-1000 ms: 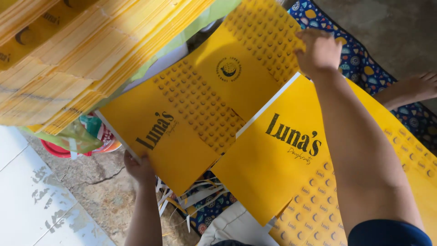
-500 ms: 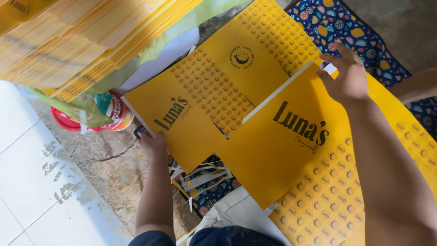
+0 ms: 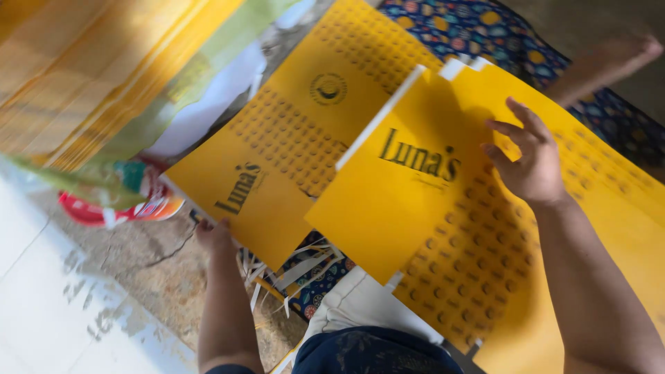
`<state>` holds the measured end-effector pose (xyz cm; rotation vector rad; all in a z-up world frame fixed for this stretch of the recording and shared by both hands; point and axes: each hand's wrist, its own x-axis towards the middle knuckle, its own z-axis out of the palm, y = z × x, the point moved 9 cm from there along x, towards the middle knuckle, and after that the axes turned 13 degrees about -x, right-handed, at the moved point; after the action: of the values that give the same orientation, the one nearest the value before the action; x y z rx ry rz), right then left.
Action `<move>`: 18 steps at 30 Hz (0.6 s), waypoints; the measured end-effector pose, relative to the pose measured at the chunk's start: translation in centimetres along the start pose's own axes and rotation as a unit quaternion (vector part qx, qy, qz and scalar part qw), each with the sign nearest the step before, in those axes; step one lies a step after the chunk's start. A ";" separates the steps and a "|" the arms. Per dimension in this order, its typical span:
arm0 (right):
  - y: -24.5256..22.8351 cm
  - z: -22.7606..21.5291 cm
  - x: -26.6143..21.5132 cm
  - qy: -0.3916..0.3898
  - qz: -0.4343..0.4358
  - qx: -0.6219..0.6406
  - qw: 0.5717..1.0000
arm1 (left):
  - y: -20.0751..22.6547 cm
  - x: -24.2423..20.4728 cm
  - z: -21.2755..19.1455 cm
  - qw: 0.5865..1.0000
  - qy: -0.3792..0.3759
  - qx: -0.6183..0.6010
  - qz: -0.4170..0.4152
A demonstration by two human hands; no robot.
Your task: Sorting and stacking yellow paper bags for doughnuts
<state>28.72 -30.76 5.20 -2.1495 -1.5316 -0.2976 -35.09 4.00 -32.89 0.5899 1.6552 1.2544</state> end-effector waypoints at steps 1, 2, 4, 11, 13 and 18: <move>1.0 -0.8 -1.9 -0.001 0.018 -0.006 1.000 | 0.8 1.2 0.5 0.995 -0.031 -0.015 0.089; 2.0 -1.6 -3.9 -0.001 0.036 -0.011 0.999 | 1.6 2.1 1.0 0.982 -0.063 -0.034 0.176; 3.5 -4.2 -8.1 0.006 0.080 -0.031 0.996 | 9.3 -5.1 2.9 0.934 -0.040 0.122 0.334; 7.2 -12.5 -26.9 0.069 0.283 -0.131 0.948 | 19.2 -29.2 23.4 0.747 -0.467 0.057 0.470; 8.8 -13.5 -33.6 0.047 0.336 -0.193 0.921 | 19.6 -36.9 27.2 0.688 -0.554 0.067 0.465; 7.6 -14.9 -43.5 -0.022 0.475 -0.288 0.831 | 16.5 -51.4 28.9 0.591 -0.676 0.208 0.387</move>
<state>22.04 -76.17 -3.07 -3.0868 -0.2071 -0.3748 10.41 -18.20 1.54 2.0641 0.2295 0.4425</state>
